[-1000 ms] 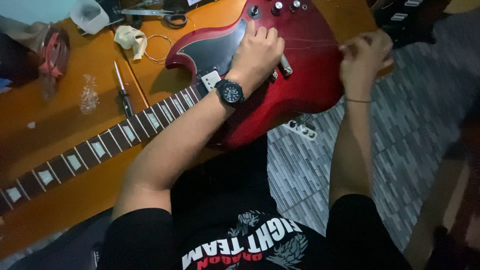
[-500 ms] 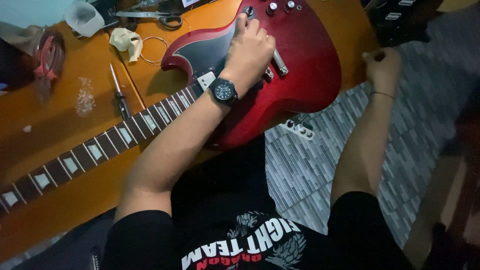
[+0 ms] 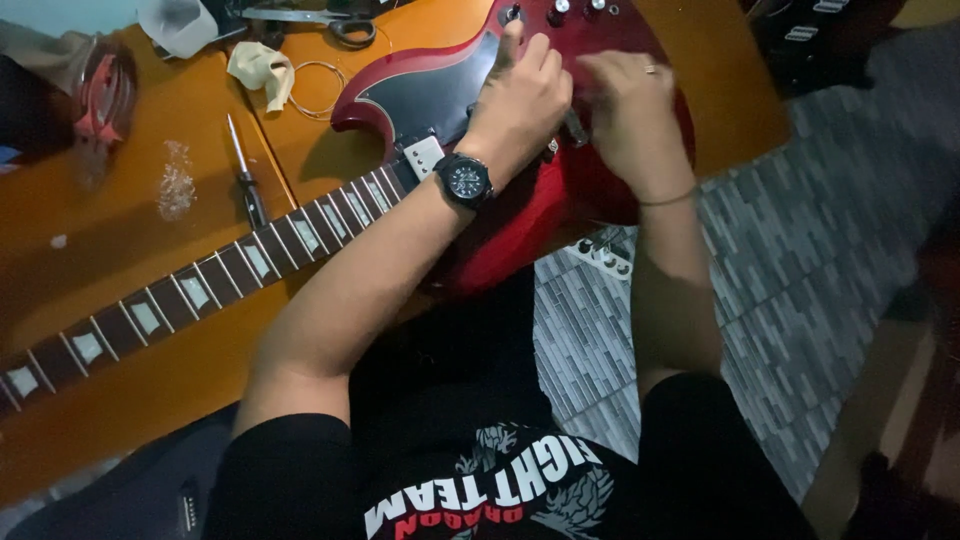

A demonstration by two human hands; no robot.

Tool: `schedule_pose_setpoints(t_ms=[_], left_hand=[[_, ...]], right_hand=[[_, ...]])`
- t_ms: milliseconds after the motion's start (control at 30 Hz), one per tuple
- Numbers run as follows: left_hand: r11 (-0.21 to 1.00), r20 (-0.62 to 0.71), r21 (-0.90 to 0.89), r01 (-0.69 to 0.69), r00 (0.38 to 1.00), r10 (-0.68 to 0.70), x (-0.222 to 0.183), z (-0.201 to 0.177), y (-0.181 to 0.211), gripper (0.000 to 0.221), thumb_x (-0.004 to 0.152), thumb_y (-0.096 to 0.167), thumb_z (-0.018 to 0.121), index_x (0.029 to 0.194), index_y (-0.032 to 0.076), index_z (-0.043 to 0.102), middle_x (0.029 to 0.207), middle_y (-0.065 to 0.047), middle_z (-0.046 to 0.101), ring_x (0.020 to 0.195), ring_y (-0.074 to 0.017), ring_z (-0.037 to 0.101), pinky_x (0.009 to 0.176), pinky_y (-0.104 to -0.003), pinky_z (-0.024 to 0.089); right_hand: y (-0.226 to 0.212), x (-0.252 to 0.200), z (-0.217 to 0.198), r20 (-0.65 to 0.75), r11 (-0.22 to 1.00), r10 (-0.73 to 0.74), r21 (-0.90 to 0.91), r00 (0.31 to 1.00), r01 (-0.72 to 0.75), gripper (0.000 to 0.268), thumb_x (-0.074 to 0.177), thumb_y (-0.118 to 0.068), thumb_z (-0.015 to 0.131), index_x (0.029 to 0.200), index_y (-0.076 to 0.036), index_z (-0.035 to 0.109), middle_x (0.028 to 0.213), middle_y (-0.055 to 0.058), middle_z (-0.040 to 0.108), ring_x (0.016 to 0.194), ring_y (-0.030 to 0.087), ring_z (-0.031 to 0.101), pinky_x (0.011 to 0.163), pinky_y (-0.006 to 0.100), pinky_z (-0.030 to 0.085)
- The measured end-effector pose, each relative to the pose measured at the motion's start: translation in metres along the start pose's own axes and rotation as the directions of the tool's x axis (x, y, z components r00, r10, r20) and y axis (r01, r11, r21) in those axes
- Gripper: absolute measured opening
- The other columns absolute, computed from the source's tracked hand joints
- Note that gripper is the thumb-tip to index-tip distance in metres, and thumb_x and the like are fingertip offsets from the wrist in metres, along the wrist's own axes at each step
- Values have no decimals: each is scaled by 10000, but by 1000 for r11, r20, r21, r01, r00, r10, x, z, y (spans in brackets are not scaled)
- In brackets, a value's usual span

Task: Restringing a red electric guitar by threading strings through the bridge, winding them at the headstock, and cutting off excess wire.

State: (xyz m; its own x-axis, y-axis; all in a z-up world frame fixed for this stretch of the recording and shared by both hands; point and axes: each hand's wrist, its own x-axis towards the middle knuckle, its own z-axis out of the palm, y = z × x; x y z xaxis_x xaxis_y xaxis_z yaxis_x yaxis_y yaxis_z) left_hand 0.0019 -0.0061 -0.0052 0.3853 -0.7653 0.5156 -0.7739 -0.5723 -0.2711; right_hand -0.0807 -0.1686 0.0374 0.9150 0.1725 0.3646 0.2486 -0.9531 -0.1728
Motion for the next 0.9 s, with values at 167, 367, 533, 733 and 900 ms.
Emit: schedule_pose_setpoints(t_ms=[167, 367, 533, 733, 900], left_hand=[[999, -61, 20, 35, 998, -33, -3, 3, 3, 220, 957, 68, 584, 810, 182, 703, 806, -41, 621, 892, -269, 552, 1124, -537, 170], [998, -31, 40, 47, 998, -46, -3, -2, 6, 210, 960, 86, 608, 810, 195, 705, 796, -27, 619, 862, -266, 556, 1091, -533, 194], [997, 38, -14, 80, 996, -79, -1, -10, 4, 157, 997, 142, 626, 884, 184, 726, 882, -50, 685, 908, -272, 606, 1046, -531, 233], [972, 127, -151, 181, 979, -162, -1, -14, -2, 147, 888, 170, 657, 928, 211, 792, 993, -74, 705, 1041, -313, 610, 985, -615, 318], [953, 100, -226, 201, 978, -183, -9, -29, -8, 268, 818, 161, 709, 1079, 119, 754, 1037, -115, 687, 1016, -316, 623, 971, -569, 376]], right_hand=[[1, 10, 19, 27, 984, 14, 177, 1000, -18, 113, 960, 70, 585, 1013, 18, 671, 930, 171, 630, 813, 367, 576, 661, 458, 432], [15, 5, 30, -78, 995, 6, 102, 997, 2, 196, 847, 189, 572, 914, 9, 613, 891, 141, 560, 755, 321, 548, 638, 411, 433], [19, 2, 19, -78, 996, 12, 84, 997, -6, 236, 856, 196, 585, 969, -10, 603, 983, 128, 557, 796, 327, 574, 631, 415, 451], [21, 6, 1, 21, 966, -106, 237, 994, 99, 50, 1016, 16, 745, 1046, -23, 747, 1002, 112, 726, 869, 278, 682, 711, 393, 511], [39, 13, 22, 21, 884, -26, 467, 999, 13, 34, 1003, -11, 817, 1019, -2, 789, 941, 87, 773, 797, 150, 672, 718, 285, 504]])
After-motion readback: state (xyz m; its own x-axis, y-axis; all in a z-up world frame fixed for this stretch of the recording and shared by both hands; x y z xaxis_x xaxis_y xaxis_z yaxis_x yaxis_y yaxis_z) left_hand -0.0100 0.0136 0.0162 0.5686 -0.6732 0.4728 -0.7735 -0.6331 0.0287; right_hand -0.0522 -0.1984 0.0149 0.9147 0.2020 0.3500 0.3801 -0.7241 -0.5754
